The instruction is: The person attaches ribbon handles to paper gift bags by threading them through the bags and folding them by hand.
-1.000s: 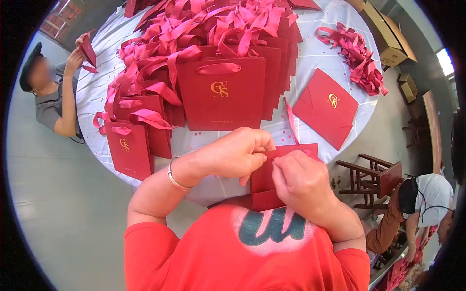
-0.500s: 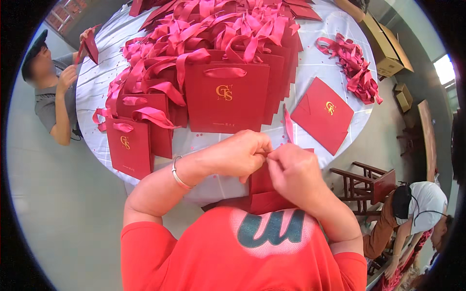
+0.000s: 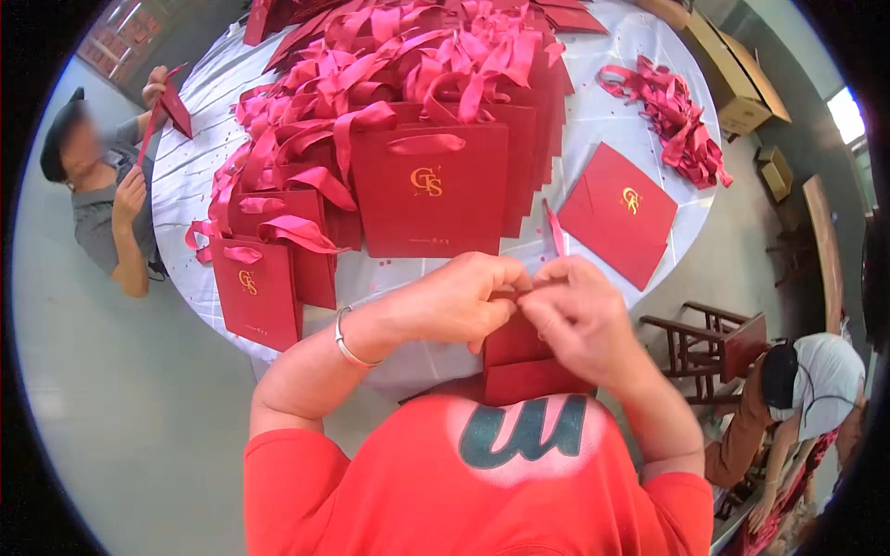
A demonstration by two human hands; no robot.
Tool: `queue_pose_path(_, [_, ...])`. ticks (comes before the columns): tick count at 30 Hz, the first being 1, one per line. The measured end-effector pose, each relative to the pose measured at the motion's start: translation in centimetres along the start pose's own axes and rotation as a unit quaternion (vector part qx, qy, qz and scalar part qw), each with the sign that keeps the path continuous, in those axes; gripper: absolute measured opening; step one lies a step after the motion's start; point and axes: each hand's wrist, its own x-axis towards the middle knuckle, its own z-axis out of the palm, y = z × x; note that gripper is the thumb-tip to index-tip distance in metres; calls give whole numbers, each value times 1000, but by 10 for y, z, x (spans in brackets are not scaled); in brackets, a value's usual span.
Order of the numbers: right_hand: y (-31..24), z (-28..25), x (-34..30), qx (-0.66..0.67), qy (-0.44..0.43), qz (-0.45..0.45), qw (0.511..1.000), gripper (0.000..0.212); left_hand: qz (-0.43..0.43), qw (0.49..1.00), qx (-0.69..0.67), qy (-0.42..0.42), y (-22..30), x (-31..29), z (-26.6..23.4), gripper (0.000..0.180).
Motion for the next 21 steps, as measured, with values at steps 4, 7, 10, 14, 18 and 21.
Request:
queue_pose_path(4, [-3, -22, 32, 95, -132, 174, 971, 10, 204, 963, 132, 116, -19, 2, 9, 17])
queue_pose_path(7, [16, -34, 61, 109, -327, 187, 920, 10, 181, 951, 187, 166, -7, -3, 14, 22])
queue_pose_path(10, [28, -36, 82, 187, -431, 251, 846, 15, 220, 940, 200, 170, -5, -1, 18, 24])
queue_pose_path(14, [35, -28, 86, 212, -489, 321, 783, 20, 228, 934, 198, 194, -5, -2, 23, 27])
queue_pose_path(18, [28, -21, 76, 219, -410, 373, 803, 18, 192, 955, 155, 165, -8, -4, 20, 24])
queue_pose_path(21, [26, -16, 67, 266, -330, 370, 827, 20, 118, 979, 96, 136, -4, -5, 16, 23])
